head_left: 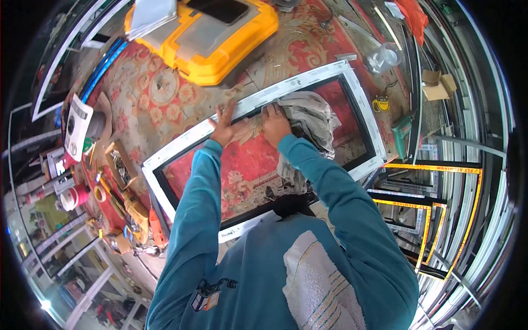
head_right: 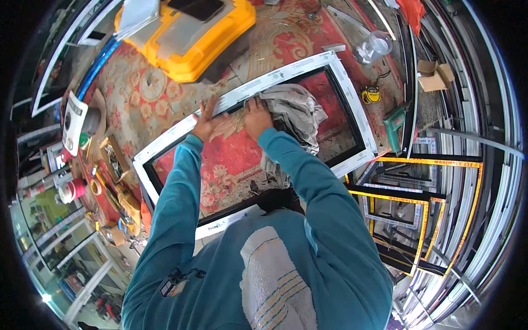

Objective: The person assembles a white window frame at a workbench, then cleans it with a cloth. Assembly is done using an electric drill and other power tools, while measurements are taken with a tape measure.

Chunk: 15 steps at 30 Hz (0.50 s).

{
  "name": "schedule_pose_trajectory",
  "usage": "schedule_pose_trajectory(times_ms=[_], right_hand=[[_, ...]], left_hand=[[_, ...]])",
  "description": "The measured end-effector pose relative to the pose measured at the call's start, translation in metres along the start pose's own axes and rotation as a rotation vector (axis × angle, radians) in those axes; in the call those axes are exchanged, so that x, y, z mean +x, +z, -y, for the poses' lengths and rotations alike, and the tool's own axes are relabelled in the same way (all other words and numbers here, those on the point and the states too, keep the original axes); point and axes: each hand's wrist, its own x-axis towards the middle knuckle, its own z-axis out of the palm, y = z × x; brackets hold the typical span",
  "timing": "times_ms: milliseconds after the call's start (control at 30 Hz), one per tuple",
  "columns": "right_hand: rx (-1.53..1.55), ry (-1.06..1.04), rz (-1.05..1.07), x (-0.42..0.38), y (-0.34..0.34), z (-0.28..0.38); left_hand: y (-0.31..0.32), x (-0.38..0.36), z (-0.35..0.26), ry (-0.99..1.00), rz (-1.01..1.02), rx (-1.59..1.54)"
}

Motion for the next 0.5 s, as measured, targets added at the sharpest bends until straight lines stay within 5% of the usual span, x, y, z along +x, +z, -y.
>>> schedule_pose_trajectory(times_ms=[67,100,200,267,333,467,500], right_hand=[[0.003,-0.009,-0.021,-0.001,0.002,0.022],[-0.014,-0.024,0.023,-0.004,0.002,0.03],[0.04,-0.085,0.105,-0.003,0.015,0.062],[-0.021,-0.097,0.093,-0.001,0.019,0.092],[-0.002,-0.152,0.137,0.005,0.019,0.123],[-0.075,-0.209,0.187,0.01,0.032,0.183],[-0.045,-0.222,0.185,0.011,0.033,0.198]], left_hand=[[-0.003,-0.017,0.01,0.2,-0.214,-0.935],[0.005,-0.034,0.012,0.201,-0.427,-1.128],[0.035,-0.096,0.062,0.084,-0.718,-1.051],[0.043,-0.163,0.09,-0.114,-0.849,-0.588],[0.049,-0.221,0.118,-0.026,-1.122,-0.194],[0.054,-0.327,0.188,-0.331,-1.101,0.016],[0.064,-0.347,0.206,-0.452,-1.046,-0.252]])
